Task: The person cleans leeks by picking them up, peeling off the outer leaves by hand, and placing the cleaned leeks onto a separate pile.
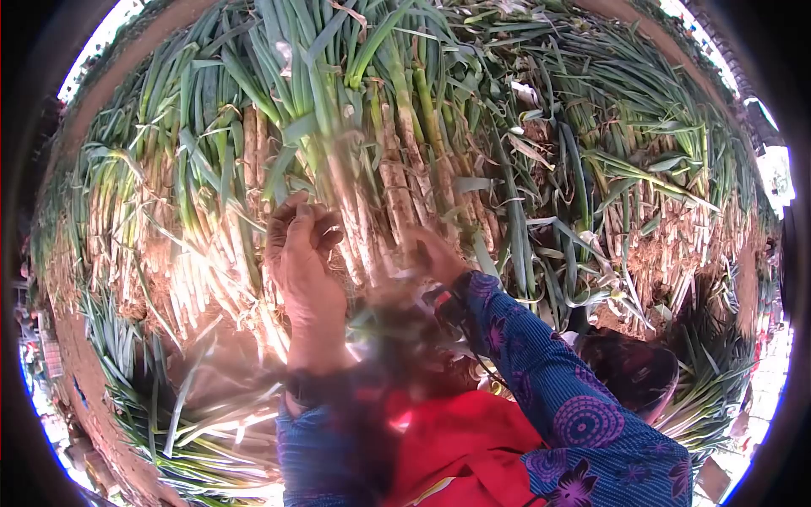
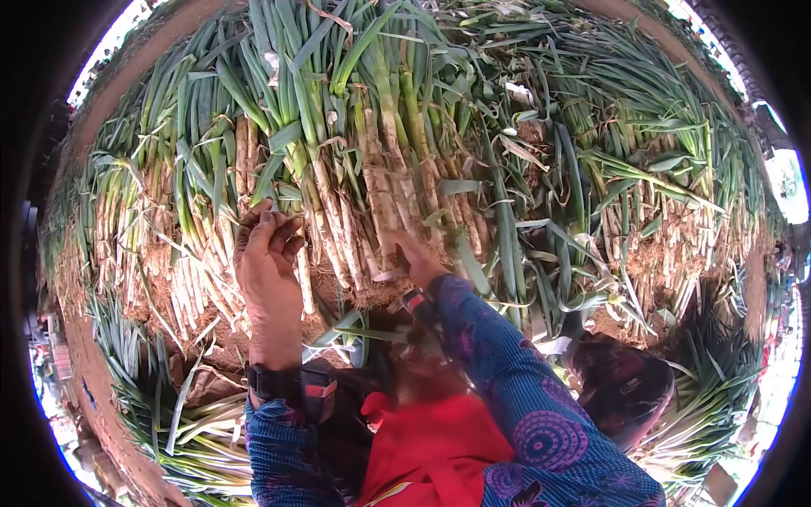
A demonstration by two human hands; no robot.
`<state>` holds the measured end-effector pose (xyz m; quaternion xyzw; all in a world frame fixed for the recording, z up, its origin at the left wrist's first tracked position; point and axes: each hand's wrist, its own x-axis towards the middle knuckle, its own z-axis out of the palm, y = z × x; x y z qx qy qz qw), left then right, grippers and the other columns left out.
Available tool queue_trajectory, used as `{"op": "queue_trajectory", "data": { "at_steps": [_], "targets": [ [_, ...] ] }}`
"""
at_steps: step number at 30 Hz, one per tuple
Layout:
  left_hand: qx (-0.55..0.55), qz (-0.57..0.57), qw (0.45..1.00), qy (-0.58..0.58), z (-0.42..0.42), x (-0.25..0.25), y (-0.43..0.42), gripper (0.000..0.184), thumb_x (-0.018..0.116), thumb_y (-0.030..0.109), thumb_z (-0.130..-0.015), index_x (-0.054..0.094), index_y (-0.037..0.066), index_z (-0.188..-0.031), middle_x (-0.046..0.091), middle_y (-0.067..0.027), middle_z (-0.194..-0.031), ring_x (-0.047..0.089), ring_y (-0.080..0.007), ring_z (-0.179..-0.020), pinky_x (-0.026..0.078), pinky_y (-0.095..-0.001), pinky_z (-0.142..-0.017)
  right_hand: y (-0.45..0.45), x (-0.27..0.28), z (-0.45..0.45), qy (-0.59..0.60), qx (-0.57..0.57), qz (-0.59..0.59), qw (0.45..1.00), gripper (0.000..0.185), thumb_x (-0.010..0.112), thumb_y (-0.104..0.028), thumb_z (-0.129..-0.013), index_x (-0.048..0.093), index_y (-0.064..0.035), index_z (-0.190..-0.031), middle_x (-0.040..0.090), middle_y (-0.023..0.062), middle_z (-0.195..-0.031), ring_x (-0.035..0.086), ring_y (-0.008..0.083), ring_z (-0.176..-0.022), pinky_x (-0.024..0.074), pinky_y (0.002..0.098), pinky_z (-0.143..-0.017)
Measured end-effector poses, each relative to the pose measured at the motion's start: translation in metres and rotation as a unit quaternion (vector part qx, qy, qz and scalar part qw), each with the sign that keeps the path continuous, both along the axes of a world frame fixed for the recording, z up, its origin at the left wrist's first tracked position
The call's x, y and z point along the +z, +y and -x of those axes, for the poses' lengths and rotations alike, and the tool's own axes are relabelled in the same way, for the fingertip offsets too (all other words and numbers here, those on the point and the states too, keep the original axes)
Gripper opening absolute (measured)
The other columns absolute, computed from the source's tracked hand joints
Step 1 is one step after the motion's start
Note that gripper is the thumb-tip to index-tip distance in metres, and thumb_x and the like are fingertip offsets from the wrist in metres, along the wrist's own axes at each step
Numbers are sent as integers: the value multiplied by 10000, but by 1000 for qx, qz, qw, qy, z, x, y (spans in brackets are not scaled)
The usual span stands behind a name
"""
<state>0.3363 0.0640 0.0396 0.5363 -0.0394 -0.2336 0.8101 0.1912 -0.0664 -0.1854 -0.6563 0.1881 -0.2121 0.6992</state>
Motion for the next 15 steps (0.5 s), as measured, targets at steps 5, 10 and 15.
{"op": "queue_trajectory", "data": {
  "at_steps": [5, 10, 15],
  "targets": [
    [-16, 7, 1000, 7, -1, -1, 1, 185, 560, 107, -928, 597, 59, -1102, 650, -41, -860, 663, -176, -793, 516, -271, -666, -7, 14, 7, -7, -73, 124, 990, 302, 464, -308, -966, 553, -79, -1142, 522, 14, -947, 520, 138, -755, 478, 276, -637],
    [-35, -12, 999, 12, -2, -6, -1, 164, 593, 126, -916, 617, 72, -1068, 652, -30, -836, 665, -165, -770, 512, -260, -641, 5, 90, 24, 116, -59, -406, 904, 260, 507, -356, -950, 510, -96, -964, 504, 28, -924, 576, 172, -808, 507, 313, -631],
    [-33, -36, 998, 32, -2, -15, -12, 139, 609, 141, -910, 618, 87, -1037, 652, -24, -820, 665, -153, -730, 498, -244, -581, 39, 119, 78, 120, -42, -490, 863, 347, 537, -404, -940, 483, -80, -1052, 520, 46, -944, 620, 204, -846, 549, 350, -670]
  ]
}}
